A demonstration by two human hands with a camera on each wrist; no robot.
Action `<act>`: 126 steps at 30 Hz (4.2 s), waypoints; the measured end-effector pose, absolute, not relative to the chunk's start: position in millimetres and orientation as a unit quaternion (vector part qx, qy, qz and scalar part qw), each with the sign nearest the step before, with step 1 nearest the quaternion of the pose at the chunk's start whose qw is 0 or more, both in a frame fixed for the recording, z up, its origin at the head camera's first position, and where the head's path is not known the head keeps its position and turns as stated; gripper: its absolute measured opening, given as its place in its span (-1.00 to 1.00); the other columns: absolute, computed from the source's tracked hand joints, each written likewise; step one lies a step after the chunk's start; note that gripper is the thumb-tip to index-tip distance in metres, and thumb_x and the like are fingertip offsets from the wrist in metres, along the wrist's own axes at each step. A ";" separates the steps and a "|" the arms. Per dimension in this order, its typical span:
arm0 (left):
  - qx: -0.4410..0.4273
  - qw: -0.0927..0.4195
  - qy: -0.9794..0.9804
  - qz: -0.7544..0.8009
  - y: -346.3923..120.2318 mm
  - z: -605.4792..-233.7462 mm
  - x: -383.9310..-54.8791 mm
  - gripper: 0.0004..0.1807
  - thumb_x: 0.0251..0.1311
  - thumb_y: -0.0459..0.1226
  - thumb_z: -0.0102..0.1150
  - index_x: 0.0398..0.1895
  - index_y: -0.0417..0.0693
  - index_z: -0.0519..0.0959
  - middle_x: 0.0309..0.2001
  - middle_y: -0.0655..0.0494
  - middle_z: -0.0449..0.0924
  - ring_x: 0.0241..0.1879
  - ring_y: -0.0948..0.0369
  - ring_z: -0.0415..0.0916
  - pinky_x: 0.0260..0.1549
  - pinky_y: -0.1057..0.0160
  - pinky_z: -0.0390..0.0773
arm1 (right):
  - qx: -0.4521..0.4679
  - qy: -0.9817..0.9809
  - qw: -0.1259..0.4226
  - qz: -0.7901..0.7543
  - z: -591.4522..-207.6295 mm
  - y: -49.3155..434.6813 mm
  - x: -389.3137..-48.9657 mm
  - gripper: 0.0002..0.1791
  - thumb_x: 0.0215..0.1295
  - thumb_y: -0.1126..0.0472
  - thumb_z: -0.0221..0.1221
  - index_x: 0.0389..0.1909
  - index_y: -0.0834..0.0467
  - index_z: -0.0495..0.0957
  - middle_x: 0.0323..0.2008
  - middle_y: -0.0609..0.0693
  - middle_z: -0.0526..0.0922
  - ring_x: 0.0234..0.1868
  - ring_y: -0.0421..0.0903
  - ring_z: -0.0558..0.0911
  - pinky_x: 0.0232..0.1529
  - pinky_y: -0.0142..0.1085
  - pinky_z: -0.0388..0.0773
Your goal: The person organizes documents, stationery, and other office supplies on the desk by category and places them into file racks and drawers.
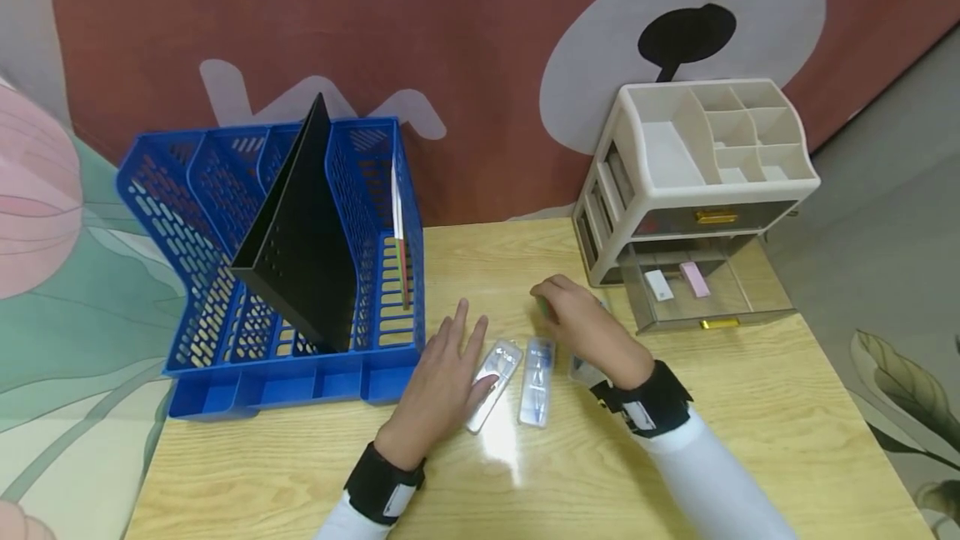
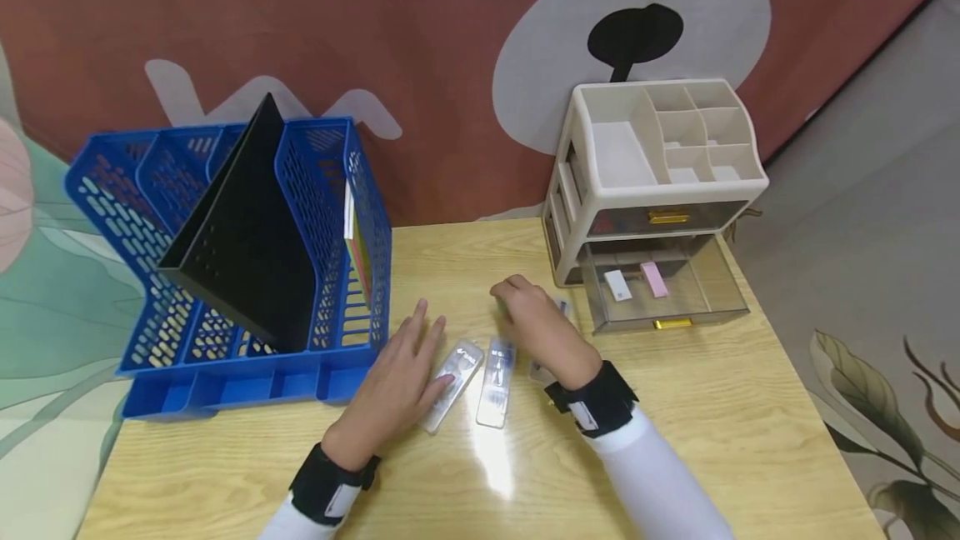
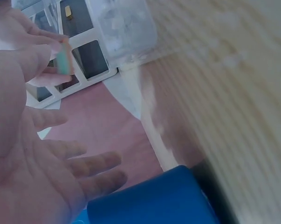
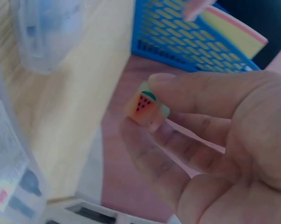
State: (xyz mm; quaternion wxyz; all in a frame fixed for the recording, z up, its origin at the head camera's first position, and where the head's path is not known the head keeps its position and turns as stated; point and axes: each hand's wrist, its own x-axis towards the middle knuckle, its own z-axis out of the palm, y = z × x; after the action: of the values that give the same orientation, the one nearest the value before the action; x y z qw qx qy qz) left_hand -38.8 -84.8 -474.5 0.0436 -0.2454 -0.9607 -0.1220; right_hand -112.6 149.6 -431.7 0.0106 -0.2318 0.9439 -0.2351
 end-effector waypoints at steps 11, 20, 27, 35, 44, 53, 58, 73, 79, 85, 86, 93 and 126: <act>-0.246 0.008 -0.961 -0.124 -81.0 -474.6 -39.3 -0.15 0.32 0.17 -0.03 0.54 -0.04 0.03 0.54 -0.25 -0.13 0.38 -0.24 0.12 0.25 -0.23 0.35 | -0.248 0.937 -0.044 -0.243 -386.5 180.3 -75.4 -0.50 0.00 0.45 0.37 0.04 0.29 0.53 0.03 0.19 0.60 -0.09 0.05 0.61 -0.16 -0.05 0.68; -0.238 0.000 -0.963 -0.125 -79.2 -473.1 -42.5 -0.15 0.31 0.15 0.00 0.54 -0.01 0.03 0.55 -0.23 -0.12 0.40 -0.23 0.09 0.28 -0.22 0.31 | -0.269 0.920 -0.180 -0.219 -356.4 220.9 -65.8 -0.43 -0.09 0.53 0.36 0.07 0.30 0.57 0.09 0.22 0.62 0.02 0.13 0.59 -0.18 0.03 0.68; -0.254 0.014 -0.960 -0.120 -79.2 -471.5 -44.5 -0.15 0.30 0.16 0.00 0.53 -0.05 0.06 0.53 -0.25 -0.08 0.38 -0.25 0.11 0.27 -0.24 0.31 | -0.261 0.929 -0.195 -0.177 -352.5 259.6 -73.9 -0.41 -0.17 0.56 0.39 0.03 0.35 0.57 0.03 0.28 0.62 -0.13 0.16 0.62 -0.21 0.09 0.65; -0.264 0.017 -0.958 -0.113 -78.6 -474.0 -46.8 -0.13 0.28 0.19 0.00 0.52 -0.04 0.07 0.52 -0.26 -0.04 0.39 -0.26 0.08 0.28 -0.25 0.29 | -0.261 0.941 -0.183 -0.113 -359.1 305.3 -94.8 -0.45 -0.27 0.61 0.38 -0.09 0.38 0.59 -0.13 0.32 0.64 -0.41 0.08 0.59 -0.50 0.03 0.62; -0.274 0.011 -0.955 -0.110 -73.4 -469.0 -47.9 -0.15 0.30 0.20 -0.04 0.52 -0.02 0.06 0.53 -0.23 -0.06 0.41 -0.24 0.06 0.30 -0.24 0.27 | -0.221 0.967 -0.105 -0.069 -373.1 335.6 -117.8 -0.57 -0.16 0.60 0.31 -0.14 0.37 0.61 -0.30 0.31 0.65 -0.34 0.24 0.60 -0.42 0.16 0.58; -0.268 0.010 -0.957 -0.111 -75.1 -470.7 -47.0 -0.15 0.29 0.16 0.01 0.52 -0.04 0.08 0.52 -0.25 -0.02 0.39 -0.25 0.09 0.29 -0.24 0.29 | -0.180 0.982 0.009 -0.047 -378.7 349.2 -137.2 -0.61 -0.05 0.53 0.29 -0.10 0.41 0.57 -0.27 0.39 0.65 -0.27 0.34 0.60 -0.33 0.22 0.59; -0.268 0.003 -0.957 -0.108 -77.2 -471.7 -46.5 -0.16 0.30 0.16 0.00 0.52 -0.04 0.08 0.52 -0.25 -0.03 0.40 -0.25 0.08 0.29 -0.24 0.27 | -0.183 0.981 0.027 -0.054 -386.2 353.1 -142.5 -0.61 -0.05 0.48 0.32 -0.12 0.42 0.56 -0.26 0.42 0.64 -0.26 0.36 0.61 -0.31 0.23 0.58; -0.255 -0.009 -0.959 -0.127 -70.9 -473.7 -47.1 -0.19 0.33 0.14 -0.03 0.52 -0.02 0.08 0.52 -0.23 -0.02 0.40 -0.24 0.07 0.31 -0.22 0.26 | -0.227 0.953 -0.173 -0.105 -369.7 339.0 -101.7 -0.49 -0.02 0.59 0.27 0.04 0.37 0.50 -0.08 0.35 0.56 -0.23 0.29 0.61 -0.38 0.16 0.62; -0.274 -0.004 -0.953 -0.127 -58.9 -471.9 -43.3 -0.18 0.32 0.16 -0.02 0.52 -0.03 0.08 0.53 -0.23 -0.03 0.41 -0.23 0.06 0.30 -0.23 0.28 | -0.212 0.938 -0.247 -0.123 -369.1 331.2 -72.8 -0.60 -0.02 0.49 0.22 -0.06 0.42 0.56 -0.14 0.36 0.60 -0.22 0.30 0.53 -0.29 0.16 0.53; -0.294 0.015 -0.946 -0.137 -49.8 -468.8 -38.9 -0.19 0.31 0.14 0.00 0.51 -0.04 0.12 0.51 -0.23 0.02 0.41 -0.21 0.08 0.29 -0.23 0.28 | -0.178 0.935 -0.271 -0.145 -383.5 328.9 -54.4 -0.60 0.02 0.45 0.22 -0.04 0.41 0.58 -0.10 0.37 0.58 -0.21 0.30 0.47 -0.31 0.13 0.45; -0.298 0.017 -0.944 -0.138 -48.9 -468.4 -38.4 -0.19 0.31 0.14 0.00 0.50 -0.05 0.12 0.51 -0.23 0.03 0.41 -0.21 0.08 0.29 -0.22 0.28 | -0.172 0.934 -0.274 -0.150 -386.1 328.8 -51.9 -0.61 0.03 0.45 0.22 -0.04 0.41 0.58 -0.09 0.38 0.57 -0.19 0.31 0.46 -0.31 0.13 0.44; -0.311 0.022 -0.940 -0.138 -44.5 -466.2 -36.6 -0.20 0.33 0.14 -0.02 0.51 -0.03 0.11 0.52 -0.22 0.01 0.42 -0.18 0.07 0.32 -0.20 0.27 | -0.128 0.916 -0.321 -0.202 -404.7 324.9 -38.9 -0.65 0.08 0.45 0.14 -0.07 0.44 0.57 -0.16 0.45 0.47 -0.21 0.29 0.44 -0.37 0.08 0.37; -0.352 0.051 -0.928 -0.108 -66.3 -467.9 -28.5 -0.22 0.32 0.17 -0.06 0.50 0.01 0.15 0.54 -0.16 -0.04 0.50 -0.09 -0.17 0.39 -0.16 0.15 | 0.145 0.389 -0.099 -0.904 -443.0 310.5 -32.5 -0.90 0.35 0.46 0.07 -0.17 0.37 0.38 -0.04 0.15 0.40 -0.11 0.02 0.64 0.00 -0.27 0.62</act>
State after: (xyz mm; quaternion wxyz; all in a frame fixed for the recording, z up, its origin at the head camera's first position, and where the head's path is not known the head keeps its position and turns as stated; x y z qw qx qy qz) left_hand -28.5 -66.3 -467.9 0.0515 -0.3525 -0.9281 -0.1082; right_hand -32.5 310.5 -443.0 -0.0990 0.1447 0.3894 -0.9042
